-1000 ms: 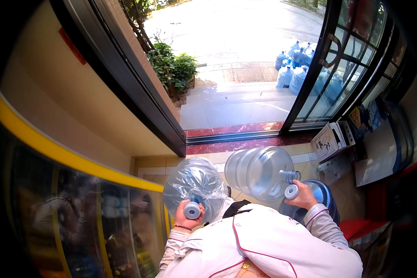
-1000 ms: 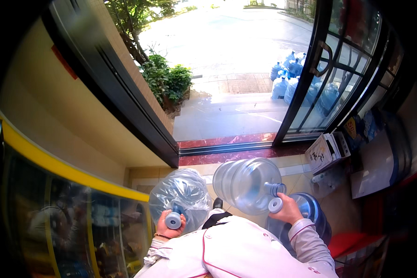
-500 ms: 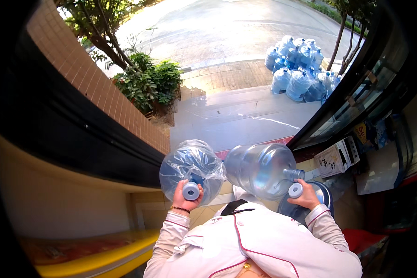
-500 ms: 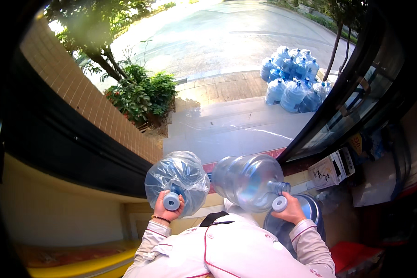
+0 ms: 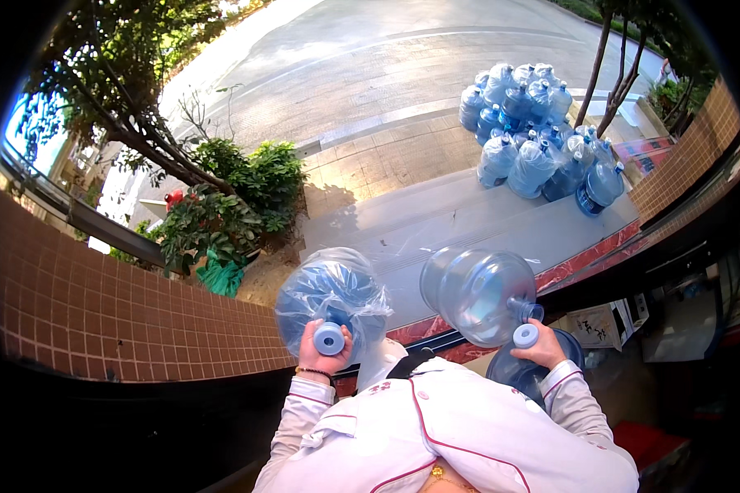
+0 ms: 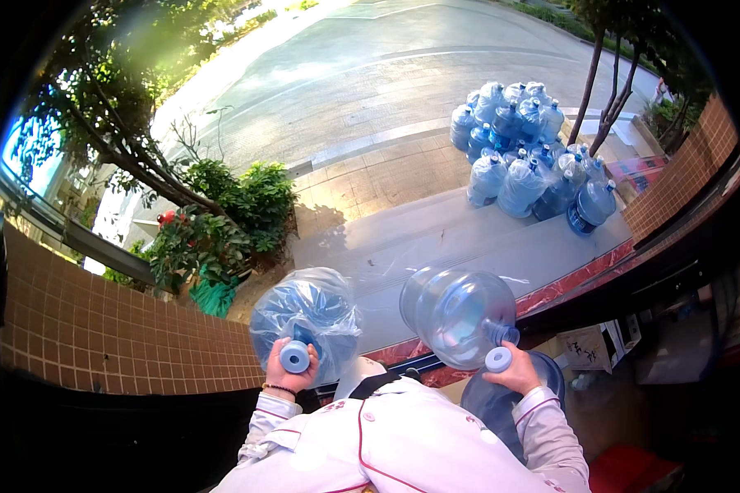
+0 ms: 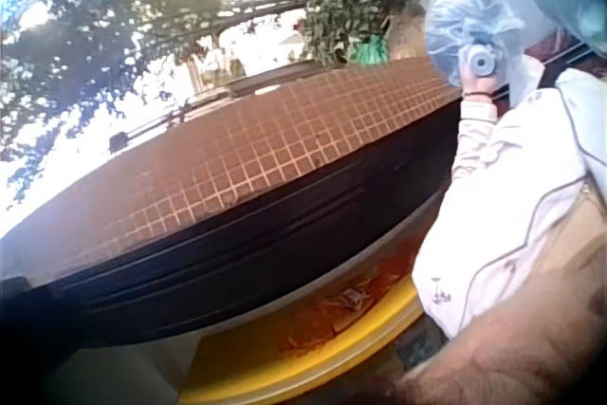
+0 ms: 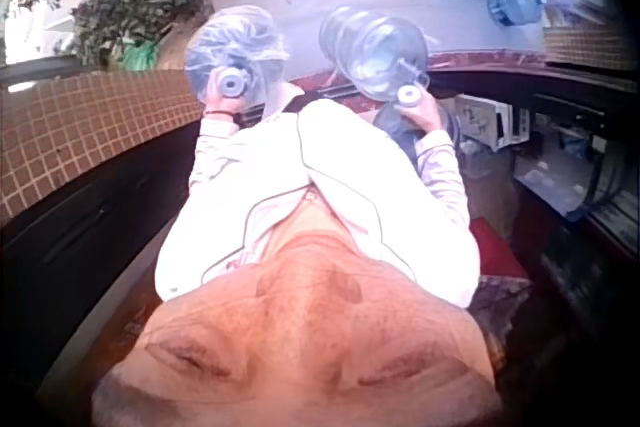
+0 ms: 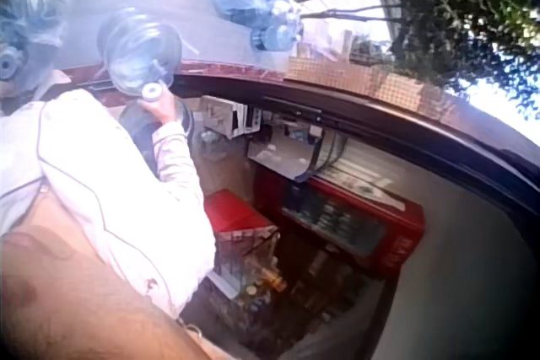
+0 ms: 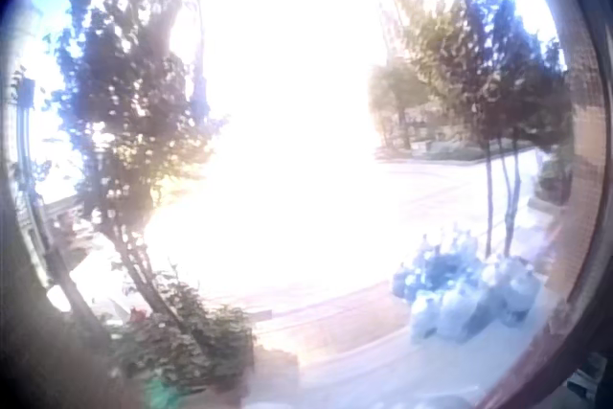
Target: The person repeatedly carries large blue water jugs from a stack outside the store entrance into the shop. They walk through the aisles and place the jugs on the floor near other stored items. The person makes multiple trips, carrying one or two jugs at a time.
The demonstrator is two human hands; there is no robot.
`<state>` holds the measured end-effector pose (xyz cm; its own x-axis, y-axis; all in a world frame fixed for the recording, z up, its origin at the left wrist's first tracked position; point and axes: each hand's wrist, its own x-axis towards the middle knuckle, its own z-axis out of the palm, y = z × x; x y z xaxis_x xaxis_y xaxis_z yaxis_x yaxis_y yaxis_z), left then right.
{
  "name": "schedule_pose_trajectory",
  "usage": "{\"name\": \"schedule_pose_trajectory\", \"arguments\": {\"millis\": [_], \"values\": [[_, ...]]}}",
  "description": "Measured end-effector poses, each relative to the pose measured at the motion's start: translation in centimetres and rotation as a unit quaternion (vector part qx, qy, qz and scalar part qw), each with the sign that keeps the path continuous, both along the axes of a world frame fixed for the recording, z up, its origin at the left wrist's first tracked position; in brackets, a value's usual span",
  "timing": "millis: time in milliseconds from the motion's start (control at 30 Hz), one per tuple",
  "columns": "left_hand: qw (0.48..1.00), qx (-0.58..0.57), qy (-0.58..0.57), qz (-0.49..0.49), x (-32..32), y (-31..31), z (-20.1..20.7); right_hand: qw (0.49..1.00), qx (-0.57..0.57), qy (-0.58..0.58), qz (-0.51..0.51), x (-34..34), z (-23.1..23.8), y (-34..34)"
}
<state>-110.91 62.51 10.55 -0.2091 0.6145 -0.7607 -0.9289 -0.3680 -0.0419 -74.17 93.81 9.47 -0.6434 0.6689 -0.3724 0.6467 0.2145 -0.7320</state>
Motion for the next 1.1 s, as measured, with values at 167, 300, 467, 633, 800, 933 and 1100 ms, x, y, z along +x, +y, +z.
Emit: {"name": "schedule_pose_trajectory", "arguments": {"millis": [167, 300, 467, 633, 800, 933, 1100], "values": [[1.000, 0.003, -0.009, 0.002, -10.4, 5.9, -1.5, 0.996, 0.021, -0.002, -0.087, -5.8, -2.2, 4.4], [0.999, -0.029, 0.014, -0.024, -19.5, 11.0, -3.8, 0.989, 0.002, -0.013, -0.146, -11.9, -2.9, 8.5], [0.996, -0.040, 0.004, -0.081, -30.4, 17.7, -6.4, 0.977, 0.035, -0.014, -0.211, -20.3, -3.1, 12.7], [0.992, -0.066, -0.003, -0.107, -39.1, 23.7, -6.8, 0.969, 0.038, -0.002, -0.244, -27.0, -0.4, 16.6], [0.988, -0.059, -0.019, -0.139, -46.8, 26.5, -6.1, 0.966, 0.063, -0.004, -0.250, -34.0, 0.4, 21.4], [0.988, -0.055, 0.000, -0.148, -52.1, 29.2, -7.9, 0.973, 0.064, -0.017, -0.221, -39.7, -3.1, 27.2], [0.989, -0.086, 0.045, -0.109, -56.9, 34.3, -15.9, 0.976, 0.060, 0.008, -0.207, -46.5, -12.6, 35.6]]}}
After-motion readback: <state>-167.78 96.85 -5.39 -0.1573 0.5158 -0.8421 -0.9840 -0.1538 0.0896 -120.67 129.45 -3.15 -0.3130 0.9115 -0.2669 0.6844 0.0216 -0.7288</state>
